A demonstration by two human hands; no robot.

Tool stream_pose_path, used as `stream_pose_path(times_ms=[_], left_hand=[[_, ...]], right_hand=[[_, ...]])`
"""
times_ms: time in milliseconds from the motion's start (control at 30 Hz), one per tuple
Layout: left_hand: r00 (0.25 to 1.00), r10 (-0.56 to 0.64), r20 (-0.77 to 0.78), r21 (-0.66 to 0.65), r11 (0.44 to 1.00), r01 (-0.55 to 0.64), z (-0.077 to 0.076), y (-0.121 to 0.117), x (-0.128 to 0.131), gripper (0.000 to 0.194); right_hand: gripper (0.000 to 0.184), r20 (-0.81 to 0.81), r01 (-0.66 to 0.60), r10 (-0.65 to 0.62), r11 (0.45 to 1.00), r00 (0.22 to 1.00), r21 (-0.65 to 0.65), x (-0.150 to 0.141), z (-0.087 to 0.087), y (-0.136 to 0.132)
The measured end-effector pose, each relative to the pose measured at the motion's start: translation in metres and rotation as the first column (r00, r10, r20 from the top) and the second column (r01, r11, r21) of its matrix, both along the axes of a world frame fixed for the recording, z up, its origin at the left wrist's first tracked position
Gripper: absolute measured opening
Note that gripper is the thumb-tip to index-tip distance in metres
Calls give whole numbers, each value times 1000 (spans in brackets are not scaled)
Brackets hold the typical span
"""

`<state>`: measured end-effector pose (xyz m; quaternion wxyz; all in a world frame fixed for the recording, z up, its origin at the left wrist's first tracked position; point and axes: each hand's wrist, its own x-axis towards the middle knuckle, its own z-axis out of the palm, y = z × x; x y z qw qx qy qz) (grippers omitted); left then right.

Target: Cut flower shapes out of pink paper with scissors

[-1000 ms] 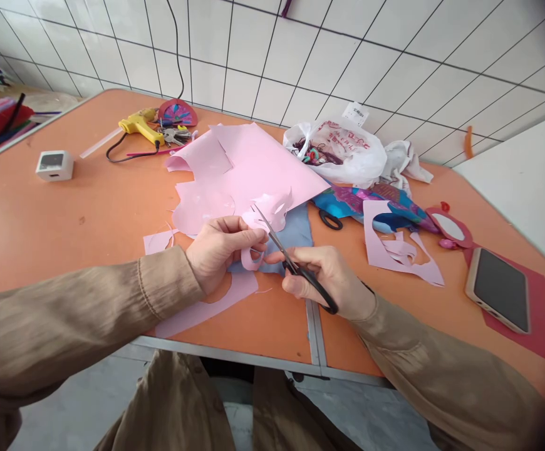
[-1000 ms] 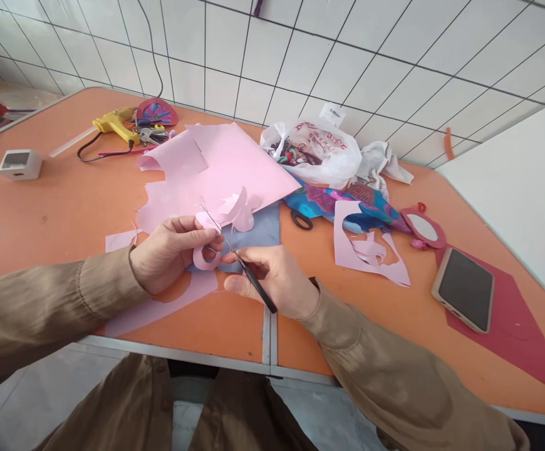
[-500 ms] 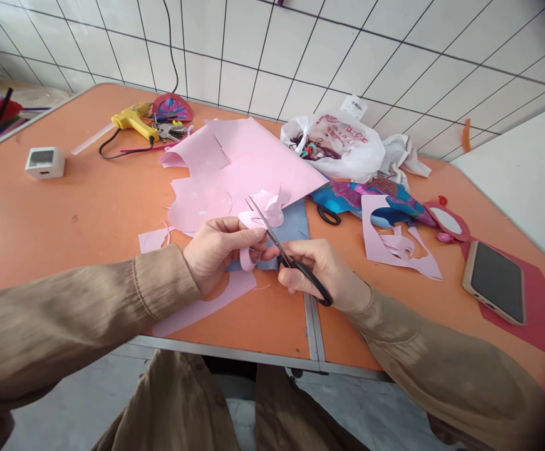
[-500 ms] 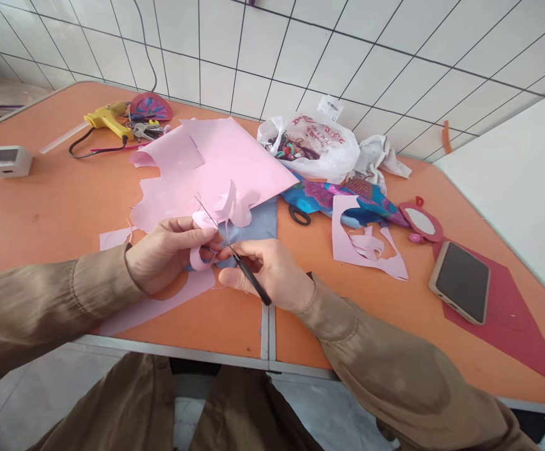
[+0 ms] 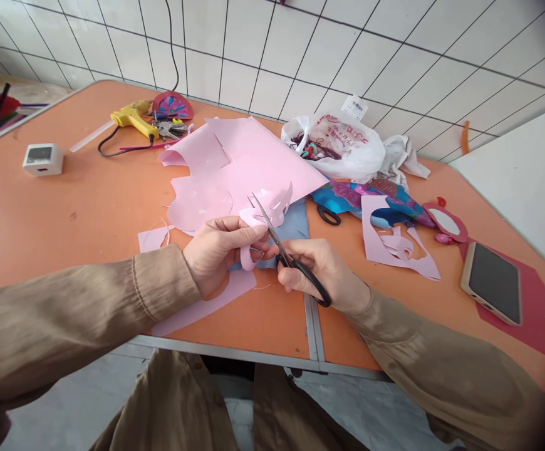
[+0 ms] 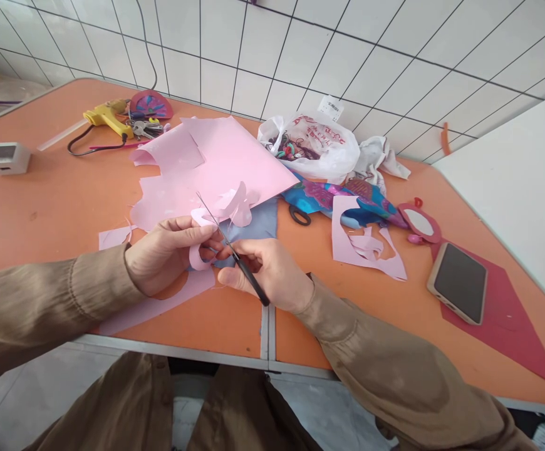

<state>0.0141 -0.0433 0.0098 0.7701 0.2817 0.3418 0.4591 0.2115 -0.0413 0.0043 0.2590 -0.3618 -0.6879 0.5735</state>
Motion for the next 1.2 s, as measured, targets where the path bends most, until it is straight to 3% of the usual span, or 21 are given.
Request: stream_pose_path(times_ms=[267, 600, 933, 1067, 1200], left_hand=[[1000, -4, -19, -12, 1000, 4, 1, 1, 1, 27], [981, -52, -185, 75, 995, 67, 8, 8, -8, 19], [944, -39, -326, 185, 977, 104, 18, 14, -15, 27], [956, -115, -268, 118, 982, 151, 19, 12, -15, 30], [979, -105, -174, 72, 990, 119, 15, 9, -12, 23]], right_hand=[[59, 36, 9, -7, 998, 999, -61, 1, 2, -1], [60, 89, 20, -13, 997, 996, -69, 4, 6, 0], [63, 145, -14, 8, 999, 989, 41, 7, 12, 0], [59, 148, -25, 20, 999, 989, 31, 6, 19, -3], [60, 102, 35, -30, 999, 994, -39, 2, 27, -9]])
